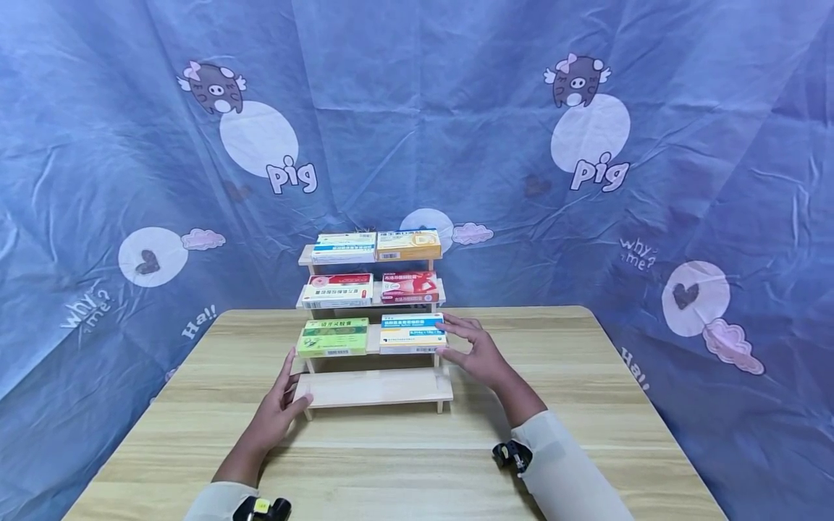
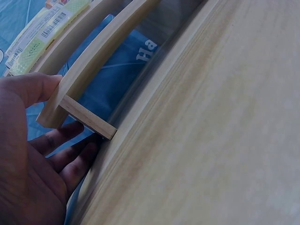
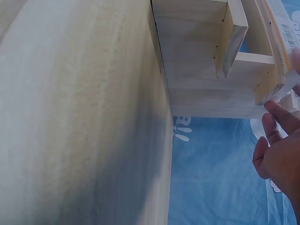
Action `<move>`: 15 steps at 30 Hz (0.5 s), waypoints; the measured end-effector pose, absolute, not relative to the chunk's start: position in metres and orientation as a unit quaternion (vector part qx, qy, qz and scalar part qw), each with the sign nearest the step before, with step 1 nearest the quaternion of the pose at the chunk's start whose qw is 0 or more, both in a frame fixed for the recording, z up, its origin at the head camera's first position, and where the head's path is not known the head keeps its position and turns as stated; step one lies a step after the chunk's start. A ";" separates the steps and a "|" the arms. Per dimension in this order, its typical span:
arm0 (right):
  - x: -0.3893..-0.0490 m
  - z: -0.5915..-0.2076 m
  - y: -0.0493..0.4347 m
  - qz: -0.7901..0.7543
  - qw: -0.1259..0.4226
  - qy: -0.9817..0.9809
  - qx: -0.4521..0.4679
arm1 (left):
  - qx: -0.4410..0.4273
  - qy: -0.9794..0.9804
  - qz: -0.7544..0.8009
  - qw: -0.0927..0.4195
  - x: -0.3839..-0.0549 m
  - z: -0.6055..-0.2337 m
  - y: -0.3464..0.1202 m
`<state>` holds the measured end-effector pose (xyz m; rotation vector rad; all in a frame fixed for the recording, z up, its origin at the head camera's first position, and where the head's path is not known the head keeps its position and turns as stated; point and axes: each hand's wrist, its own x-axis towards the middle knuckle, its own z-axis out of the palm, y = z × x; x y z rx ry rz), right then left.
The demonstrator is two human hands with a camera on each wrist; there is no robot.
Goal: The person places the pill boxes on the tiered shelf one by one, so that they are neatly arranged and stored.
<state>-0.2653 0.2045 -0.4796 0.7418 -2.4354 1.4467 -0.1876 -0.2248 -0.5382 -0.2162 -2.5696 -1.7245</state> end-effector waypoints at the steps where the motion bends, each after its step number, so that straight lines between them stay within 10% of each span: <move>1: -0.265 -0.480 0.205 0.490 0.107 -0.828 0.250 | -0.070 -0.828 -0.556 0.020 -0.187 -0.538 -0.225; 15: -0.257 -0.477 0.209 0.476 0.111 -0.846 0.215 | -0.087 -0.816 -0.570 0.031 -0.188 -0.541 -0.223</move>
